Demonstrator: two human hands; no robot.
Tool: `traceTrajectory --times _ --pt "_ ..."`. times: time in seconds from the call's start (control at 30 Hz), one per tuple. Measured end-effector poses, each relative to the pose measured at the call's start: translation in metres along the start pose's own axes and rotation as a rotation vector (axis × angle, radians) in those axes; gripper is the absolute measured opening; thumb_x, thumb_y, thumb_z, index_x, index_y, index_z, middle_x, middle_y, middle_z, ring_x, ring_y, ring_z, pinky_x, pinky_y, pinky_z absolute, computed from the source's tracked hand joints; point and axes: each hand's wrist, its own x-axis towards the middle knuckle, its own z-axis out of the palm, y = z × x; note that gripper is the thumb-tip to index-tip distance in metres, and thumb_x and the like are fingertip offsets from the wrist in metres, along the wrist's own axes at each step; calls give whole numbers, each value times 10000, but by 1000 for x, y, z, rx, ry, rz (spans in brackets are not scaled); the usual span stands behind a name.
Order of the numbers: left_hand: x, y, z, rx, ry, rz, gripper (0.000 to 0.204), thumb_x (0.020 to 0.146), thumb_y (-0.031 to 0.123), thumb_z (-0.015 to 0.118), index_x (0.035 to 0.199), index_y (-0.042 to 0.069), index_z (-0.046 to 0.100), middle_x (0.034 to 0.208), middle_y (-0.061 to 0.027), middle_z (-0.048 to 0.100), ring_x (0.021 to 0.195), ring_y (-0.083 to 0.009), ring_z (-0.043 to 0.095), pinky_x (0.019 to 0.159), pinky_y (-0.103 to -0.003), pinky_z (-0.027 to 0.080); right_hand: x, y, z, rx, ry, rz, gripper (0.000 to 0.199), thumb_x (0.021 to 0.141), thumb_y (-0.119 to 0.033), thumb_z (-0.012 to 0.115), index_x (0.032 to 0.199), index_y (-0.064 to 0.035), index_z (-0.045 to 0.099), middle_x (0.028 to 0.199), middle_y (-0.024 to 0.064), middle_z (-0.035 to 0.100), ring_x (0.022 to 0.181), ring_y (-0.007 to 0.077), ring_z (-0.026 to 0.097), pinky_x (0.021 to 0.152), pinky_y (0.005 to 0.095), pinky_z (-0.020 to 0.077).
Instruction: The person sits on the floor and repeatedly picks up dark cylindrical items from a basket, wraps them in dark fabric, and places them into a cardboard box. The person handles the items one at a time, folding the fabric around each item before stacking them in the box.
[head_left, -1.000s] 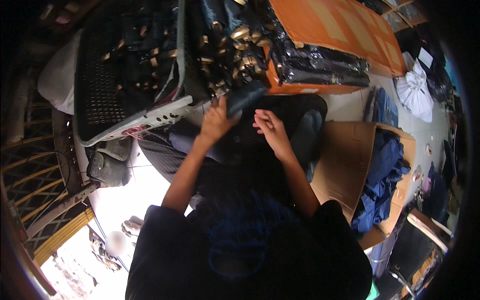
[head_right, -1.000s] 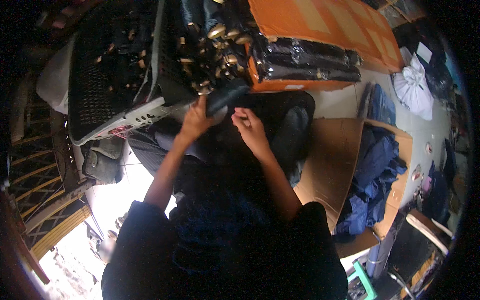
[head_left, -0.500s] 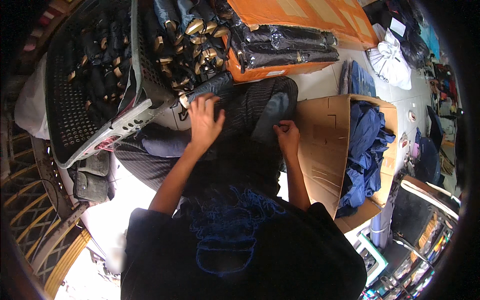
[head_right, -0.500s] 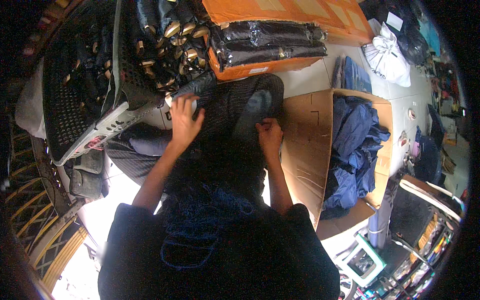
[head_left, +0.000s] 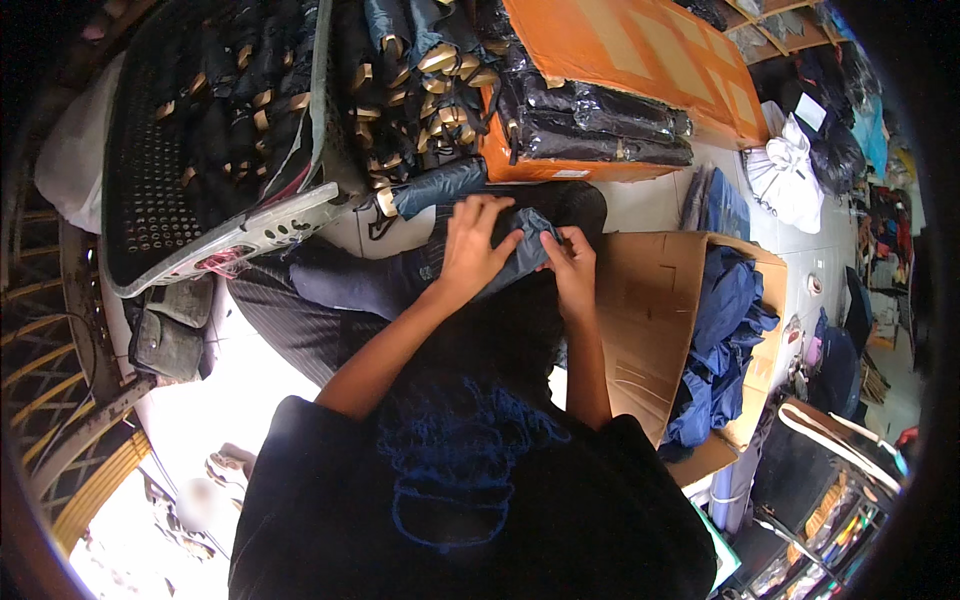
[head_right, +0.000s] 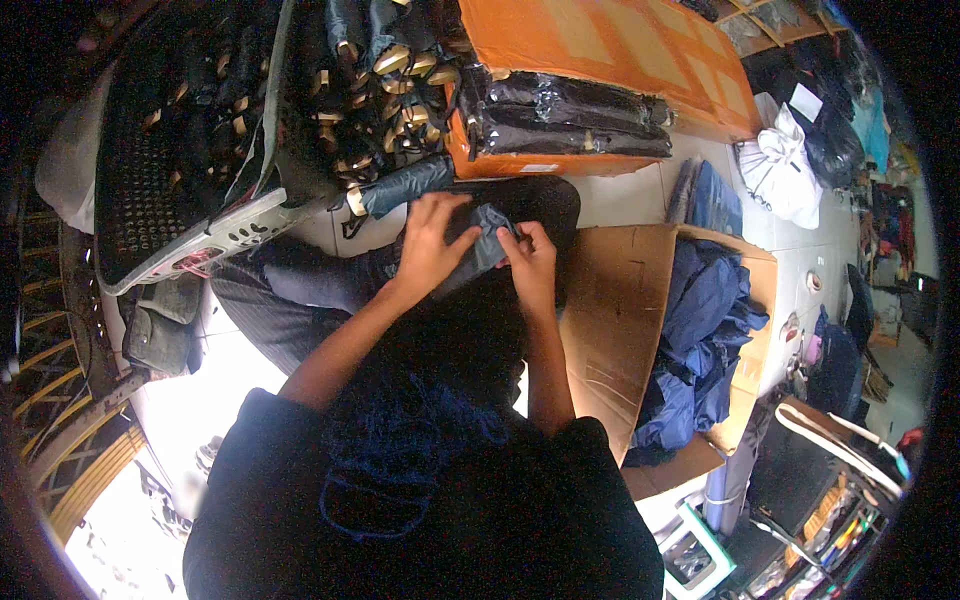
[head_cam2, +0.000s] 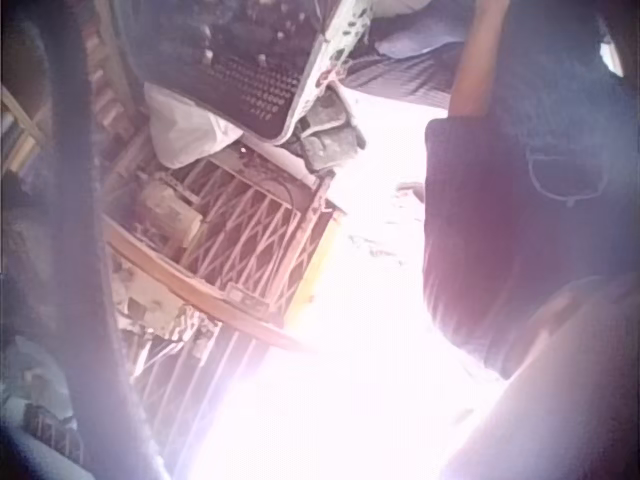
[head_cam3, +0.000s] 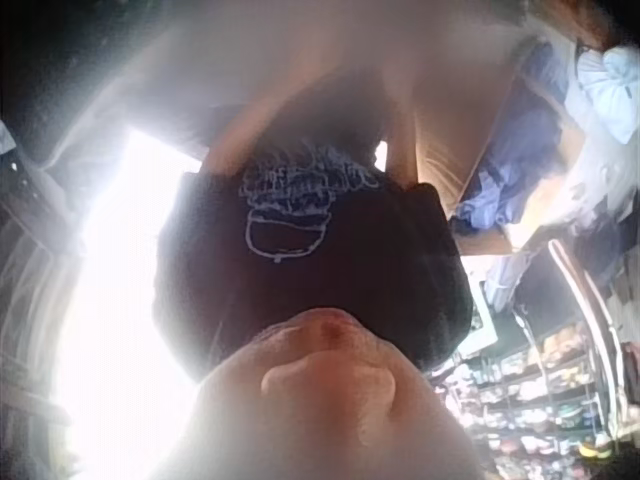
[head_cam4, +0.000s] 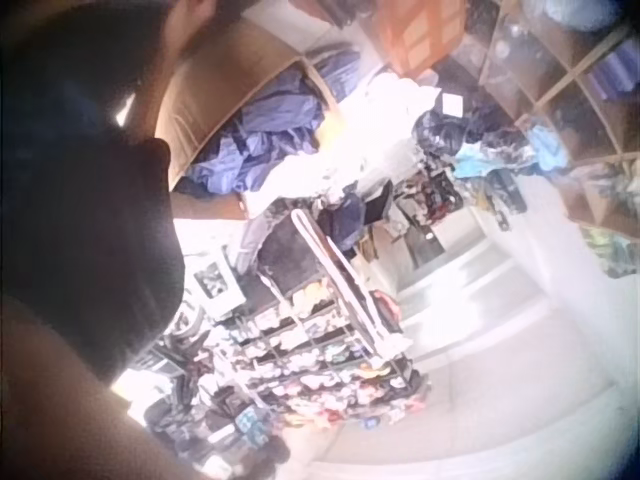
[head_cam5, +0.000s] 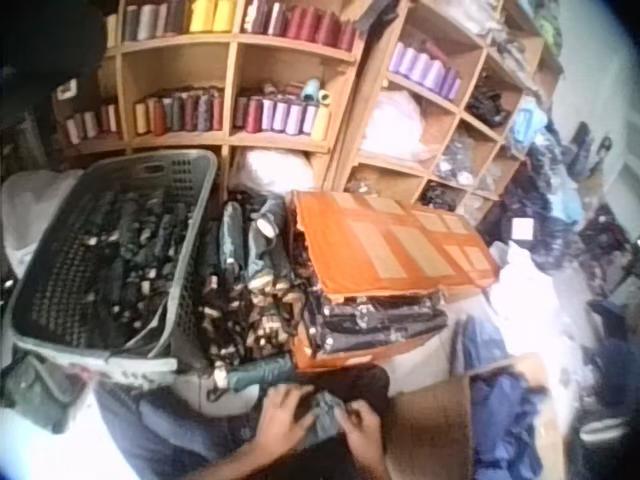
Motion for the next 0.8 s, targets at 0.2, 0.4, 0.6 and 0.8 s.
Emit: traceTrajectory --times 0.2,0.4,0.6,0.8 --pt "-10 38 -53 -301 76 25 230 769 -7 704 990 -5 642 808 -89 623 762 -169 620 690 -267 494 -34 -70 50 246 -212 -11 182 913 -93 596 1035 42 602 919 64 646 768 115 602 673 273 527" --pt "-24 51 -72 -542 323 -220 269 780 -10 709 1036 -5 625 846 -67 604 755 -122 581 690 -250 476 -43 -81 74 139 -392 -110 135 920 -33 571 1004 64 613 929 57 630 814 104 596 712 243 499" --pt "-44 36 -100 -354 246 -42 208 770 -1 729 948 -3 622 892 -87 582 822 -152 562 710 -271 456 -46 -91 89 86 -366 -234 48 897 -14 603 895 34 606 800 6 561 723 34 492 639 183 409" --pt "-48 58 -120 -757 328 -281 174 811 28 704 937 26 583 976 -82 576 897 -126 532 791 -263 424 -58 -90 106 183 -435 -225 125 866 28 619 903 -26 512 870 -13 482 807 26 456 715 181 393"
